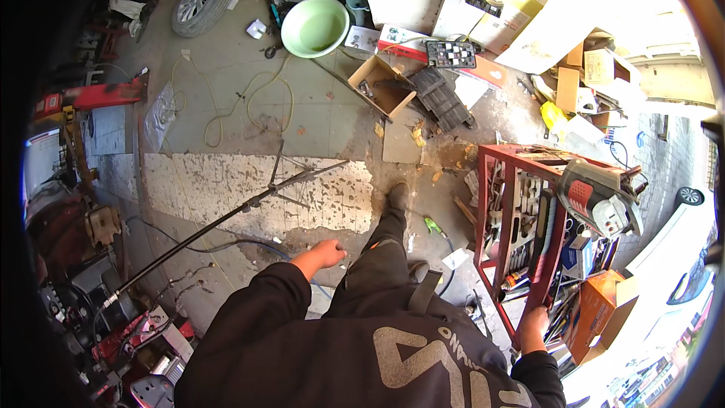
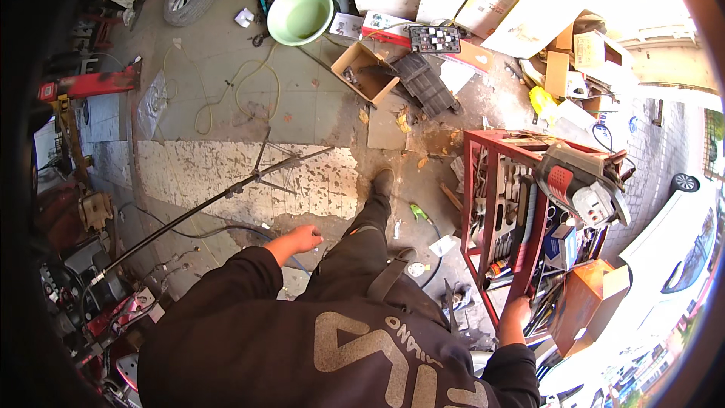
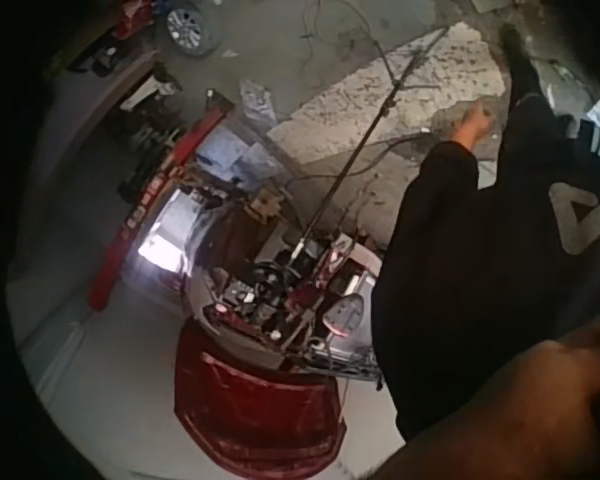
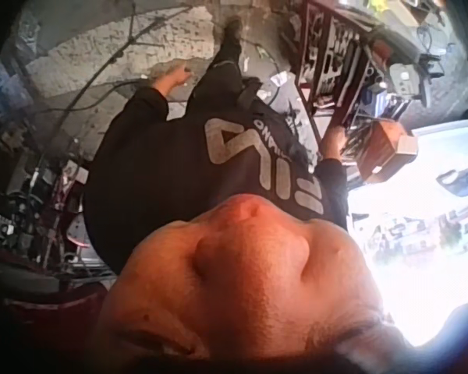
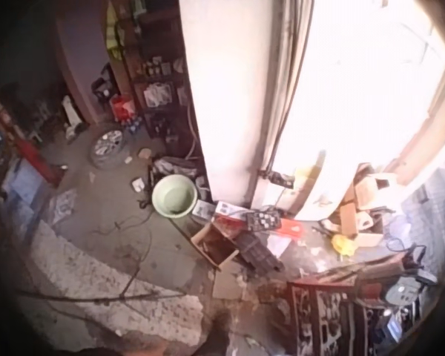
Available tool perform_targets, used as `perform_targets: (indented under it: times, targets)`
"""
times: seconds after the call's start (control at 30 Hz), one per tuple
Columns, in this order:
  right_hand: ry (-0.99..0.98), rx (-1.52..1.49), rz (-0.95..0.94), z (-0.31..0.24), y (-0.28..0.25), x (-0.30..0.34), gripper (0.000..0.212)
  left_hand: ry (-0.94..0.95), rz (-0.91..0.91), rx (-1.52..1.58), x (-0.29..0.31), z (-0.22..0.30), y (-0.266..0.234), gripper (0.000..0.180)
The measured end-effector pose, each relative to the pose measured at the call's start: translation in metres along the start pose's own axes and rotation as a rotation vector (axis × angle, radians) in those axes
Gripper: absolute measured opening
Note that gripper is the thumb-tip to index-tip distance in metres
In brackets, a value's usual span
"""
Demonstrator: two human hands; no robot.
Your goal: The person walks through a cluttered auto repair shop, picks up a circular metal part from a box, and then returns to the front of a red car with its hood open. They repeatedly handle and position the part near the radiator and pulley area, then use a long metal rod to adjust or align components within the engine bay.
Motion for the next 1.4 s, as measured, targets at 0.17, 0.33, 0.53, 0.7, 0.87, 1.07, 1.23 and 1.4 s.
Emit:
perform_targets:
  times: [0.17, 0.33, 0.53, 0.7, 0.87, 1.07, 1.23, 1.4]
  targets:
    - [0.000, -0.027, 0.021, -0.003, 0.003, -0.004, 0.024, 0.039, -0.022, -0.038, -0.001, 0.014, -0.016, 0.051]
    - [0.050, -0.078, 0.017, -0.004, 0.009, -0.008, 0.024, 0.120, 0.007, -0.025, -0.013, 0.043, -0.037, 0.049]
    - [0.104, -0.086, -0.077, -0.008, 0.013, -0.009, 0.030, 0.135, -0.019, 0.035, -0.032, 0.054, -0.038, 0.043]
    - [0.102, 0.003, -0.119, -0.007, 0.024, -0.022, 0.041, 0.107, -0.053, 0.021, -0.038, 0.047, -0.033, 0.045]
    - [0.066, 0.140, -0.196, -0.006, 0.033, -0.030, 0.052, 0.068, -0.077, 0.049, -0.041, 0.032, -0.032, 0.047]
    - [0.102, -0.010, -0.154, -0.006, 0.022, -0.021, 0.054, 0.032, -0.117, 0.017, -0.042, 0.035, -0.037, 0.050]
    - [0.135, -0.004, -0.106, -0.012, 0.018, -0.017, 0.049, 0.058, -0.105, -0.001, -0.039, 0.057, -0.039, 0.050]
    - [0.196, -0.036, -0.164, -0.015, 0.015, -0.014, 0.052, 0.094, -0.063, 0.009, -0.037, 0.073, -0.040, 0.048]
Point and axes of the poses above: each hand's wrist, its own x-axis away from the middle knuckle, its own y-axis out of the palm, z = x × y, the point moved 5 cm from there along -x, towards the middle knuckle, and after that the axes turned 15 degrees about -z, right-handed, at the moved point
